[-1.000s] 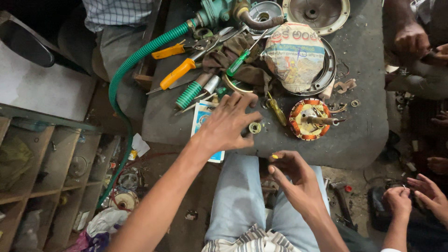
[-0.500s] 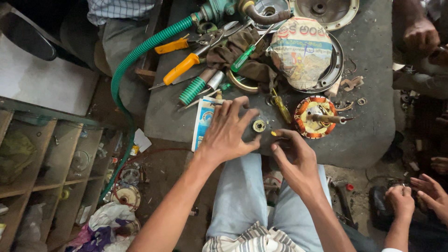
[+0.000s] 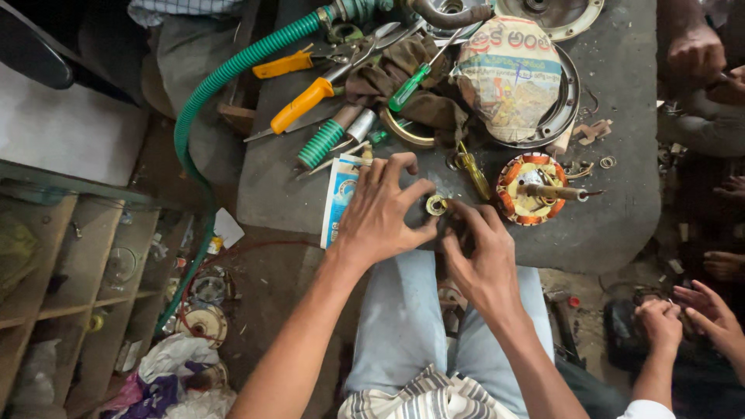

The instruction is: The person applies a substance from a small tube onto a small metallic component held in their hands. They repeatedly squeeze the tube and rub the substance into the part while seated at a cluttered workbench.

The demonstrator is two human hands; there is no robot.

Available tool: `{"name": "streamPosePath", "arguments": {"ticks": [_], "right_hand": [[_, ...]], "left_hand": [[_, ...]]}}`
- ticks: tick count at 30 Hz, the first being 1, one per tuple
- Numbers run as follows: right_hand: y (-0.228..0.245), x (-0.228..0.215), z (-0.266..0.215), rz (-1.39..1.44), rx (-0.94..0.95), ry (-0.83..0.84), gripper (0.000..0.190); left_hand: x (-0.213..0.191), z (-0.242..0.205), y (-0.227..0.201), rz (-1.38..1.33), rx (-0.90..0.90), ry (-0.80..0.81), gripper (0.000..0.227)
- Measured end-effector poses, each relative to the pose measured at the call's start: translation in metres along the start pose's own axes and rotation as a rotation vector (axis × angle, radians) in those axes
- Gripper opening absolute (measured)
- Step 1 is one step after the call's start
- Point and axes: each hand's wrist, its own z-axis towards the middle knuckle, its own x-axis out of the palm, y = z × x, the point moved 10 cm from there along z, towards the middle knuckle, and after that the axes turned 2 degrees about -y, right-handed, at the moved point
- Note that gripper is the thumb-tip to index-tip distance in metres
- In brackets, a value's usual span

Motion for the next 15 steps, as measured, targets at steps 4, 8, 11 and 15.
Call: {"name": "streamPosePath", "arguments": {"ticks": [4,8,11,15], "right_hand": [[0.0041,-0.0001,-0.0004,-0.038,-0.039,-0.024,0.039],[0.0029,0.0012,-0.0013,-0.045,-0.034,-0.032,0.041],[0.0025,0.0011,-0.0029,-0.05,-0.036,-0.031,0.042],[0.005,0.0032,-0.0048,-0.02,-0.046,-0.015,0.043]], "left_hand": [[-0.0016,-0.0002,-0.0005,0.007,0.016,-0.023,0.044],[-0.0009,0.0,0.0013,-0.005,0.005,-0.011,0.044],[-0.0011,-0.0005,0.0009,-0.006,0.001,-0.011,0.044],[-0.0005,-0.0003,0.0012,-0.005,-0.006,0.0,0.045]]}}
